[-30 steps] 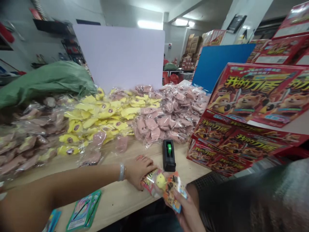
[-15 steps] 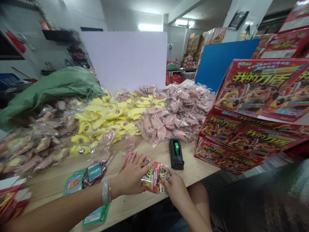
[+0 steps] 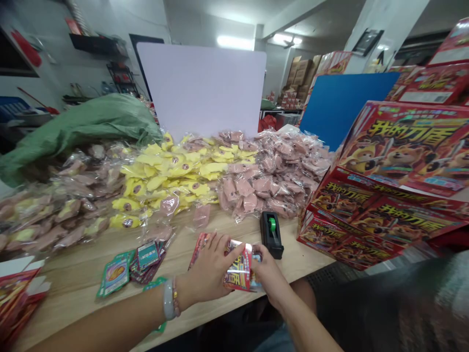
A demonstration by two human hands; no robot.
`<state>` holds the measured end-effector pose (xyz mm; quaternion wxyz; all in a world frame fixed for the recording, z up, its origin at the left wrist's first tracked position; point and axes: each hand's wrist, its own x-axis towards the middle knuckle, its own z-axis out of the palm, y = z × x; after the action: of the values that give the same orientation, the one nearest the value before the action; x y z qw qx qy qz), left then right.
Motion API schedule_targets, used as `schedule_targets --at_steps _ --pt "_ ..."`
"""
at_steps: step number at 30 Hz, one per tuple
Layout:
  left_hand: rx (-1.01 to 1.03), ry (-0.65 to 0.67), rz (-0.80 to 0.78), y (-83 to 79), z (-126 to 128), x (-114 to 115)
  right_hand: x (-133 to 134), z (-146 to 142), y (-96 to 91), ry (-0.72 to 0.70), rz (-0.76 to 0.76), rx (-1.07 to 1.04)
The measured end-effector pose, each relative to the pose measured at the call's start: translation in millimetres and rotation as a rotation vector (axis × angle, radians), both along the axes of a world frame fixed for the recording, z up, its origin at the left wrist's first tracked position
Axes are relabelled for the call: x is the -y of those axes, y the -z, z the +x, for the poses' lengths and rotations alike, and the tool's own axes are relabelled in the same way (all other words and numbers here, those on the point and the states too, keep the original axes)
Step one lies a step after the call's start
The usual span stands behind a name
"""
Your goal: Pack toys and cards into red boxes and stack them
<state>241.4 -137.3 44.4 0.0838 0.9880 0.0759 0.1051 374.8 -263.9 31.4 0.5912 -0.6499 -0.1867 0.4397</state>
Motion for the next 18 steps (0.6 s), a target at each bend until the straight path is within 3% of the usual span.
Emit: schedule_targets --at_steps 3,6,8,11,12,14,16,18 --pt "0.036 -0.087 -0.113 3.8 1.0 4.7 6.2 -10.9 -15.5 0.018 0.070 -0.136" --pt "0.062 -0.144 -0.307 0.8 0.1 15.7 9.6 -15.7 -30.5 -0.113 0.133 -0.027" --pt "0.007 -0.115 -0.541 -8.1 -4.5 20.2 7.9 -13.8 -38.9 -0.344 0.132 -0.049" --pt "-0.109 0.053 -1.120 -22.5 -17.2 19.1 4.0 -7.4 -49.1 -0.679 0.054 -0.118" --pt "-0.081 0.100 -1.316 -24.8 -22.1 18.7 3.2 -6.4 -52.0 -0.663 0.057 -0.052" --pt "0.093 0.088 -1.562 -23.2 -31.3 21.6 3.7 -8.1 -57.0 -0.449 0.070 0.209" --pt "0.270 -0.010 -1.516 -13.7 -39.9 30.7 8.5 -13.7 -60.3 -0.269 0.064 0.434" --pt "0.328 -0.074 -1.320 0.4 -48.4 44.2 18.1 -20.2 -61.1 -0.329 0.023 0.481"
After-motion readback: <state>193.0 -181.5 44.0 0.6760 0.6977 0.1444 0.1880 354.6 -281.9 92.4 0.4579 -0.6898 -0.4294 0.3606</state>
